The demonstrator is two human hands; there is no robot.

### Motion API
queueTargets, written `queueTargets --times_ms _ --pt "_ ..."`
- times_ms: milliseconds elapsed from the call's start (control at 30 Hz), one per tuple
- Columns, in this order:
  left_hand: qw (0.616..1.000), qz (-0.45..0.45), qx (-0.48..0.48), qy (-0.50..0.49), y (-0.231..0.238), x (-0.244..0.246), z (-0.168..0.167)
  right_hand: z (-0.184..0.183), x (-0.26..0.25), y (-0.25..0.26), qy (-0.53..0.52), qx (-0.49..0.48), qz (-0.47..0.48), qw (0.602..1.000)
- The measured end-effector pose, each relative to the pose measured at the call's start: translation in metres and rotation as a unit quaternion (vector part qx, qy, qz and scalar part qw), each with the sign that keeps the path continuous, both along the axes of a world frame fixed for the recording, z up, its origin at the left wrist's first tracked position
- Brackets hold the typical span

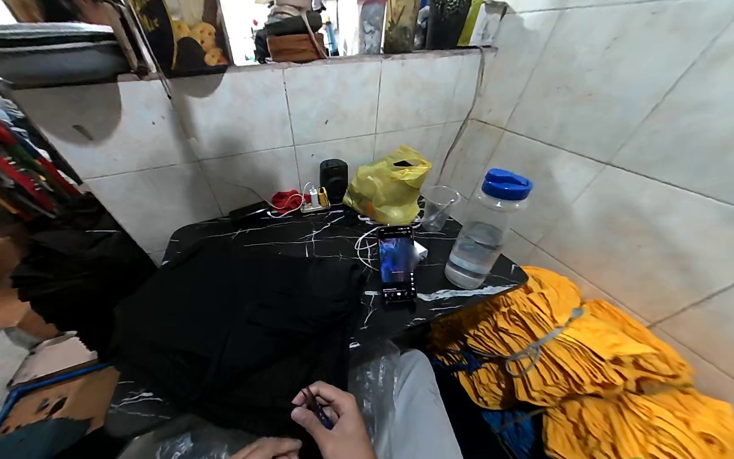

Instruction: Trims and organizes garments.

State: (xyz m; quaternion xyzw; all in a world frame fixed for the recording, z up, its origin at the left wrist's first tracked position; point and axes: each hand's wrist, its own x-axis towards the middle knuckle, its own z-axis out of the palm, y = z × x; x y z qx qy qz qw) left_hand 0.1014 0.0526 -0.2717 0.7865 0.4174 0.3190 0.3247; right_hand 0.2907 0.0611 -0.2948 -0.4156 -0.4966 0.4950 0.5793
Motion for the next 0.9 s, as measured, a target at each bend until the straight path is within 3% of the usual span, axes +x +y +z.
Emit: queueTargets --times_ms 167,400,900 --pt "0.980 0.136 0.134 -0.056 0.010 0.007 -0.004 -0.001 -0.003 0.000 0.003 -0.004 0.011 1.000" --pt "0.976 0.129 0.139 -0.107 0.015 0.011 -0.016 -0.002 -0.002 -0.001 0.006 -0.014 0.011 1.000" --pt "0.975 0.152 0.149 -0.065 0.014 0.014 -0.017 -0.002 -0.003 -0.002 0.002 -0.020 0.017 1.000"
